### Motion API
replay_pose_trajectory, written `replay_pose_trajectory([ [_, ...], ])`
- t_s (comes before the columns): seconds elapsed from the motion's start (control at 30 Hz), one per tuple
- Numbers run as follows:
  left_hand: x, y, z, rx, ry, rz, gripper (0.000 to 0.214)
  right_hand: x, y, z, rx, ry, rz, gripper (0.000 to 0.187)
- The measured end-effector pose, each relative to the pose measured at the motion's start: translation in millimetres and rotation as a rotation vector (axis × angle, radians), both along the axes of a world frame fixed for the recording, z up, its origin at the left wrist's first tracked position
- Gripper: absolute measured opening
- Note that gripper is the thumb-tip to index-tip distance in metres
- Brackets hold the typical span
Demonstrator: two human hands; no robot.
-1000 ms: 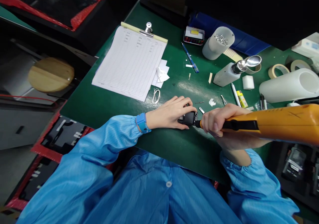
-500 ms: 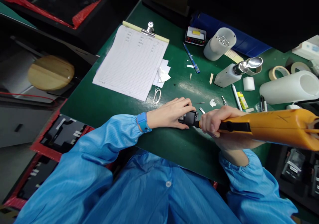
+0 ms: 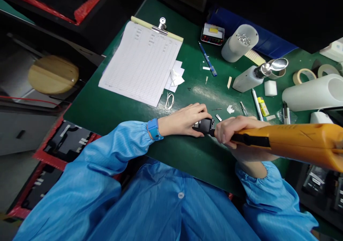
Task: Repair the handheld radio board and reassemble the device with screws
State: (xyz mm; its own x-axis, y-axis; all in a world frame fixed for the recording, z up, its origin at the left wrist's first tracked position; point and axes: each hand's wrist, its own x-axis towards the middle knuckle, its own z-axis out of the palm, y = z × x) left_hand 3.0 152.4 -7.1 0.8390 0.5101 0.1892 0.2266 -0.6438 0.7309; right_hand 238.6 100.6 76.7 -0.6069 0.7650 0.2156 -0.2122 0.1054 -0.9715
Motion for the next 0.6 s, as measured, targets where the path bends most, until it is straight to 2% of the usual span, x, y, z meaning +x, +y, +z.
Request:
replay_pose_trajectory([
  [0.07, -0.1, 0.0, -0.4, -0.006, 0.005, -0.002, 0.053, -5.9, -3.3, -3.4, 0.027, 0.073, -0.122, 0.053],
  [0.13, 0.2, -0.5, -0.8, -0.007, 0.012, -0.002, 0.054, -12.3, -6.5, -6.8, 0.063, 0.137, -0.184, 0.061],
  [0.33, 0.5, -1.2, -1.0, 0.011, 0.026, -0.002, 0.054, -18.6, -4.7, -10.1, 0.087, 0.138, -0.121, 0.048],
  [0.6, -1.7, -0.1, 1.0, 0.014, 0.027, -0.014, 0.054, -14.6, -0.8, -1.8, 0.002, 0.082, -0.129, 0.066],
])
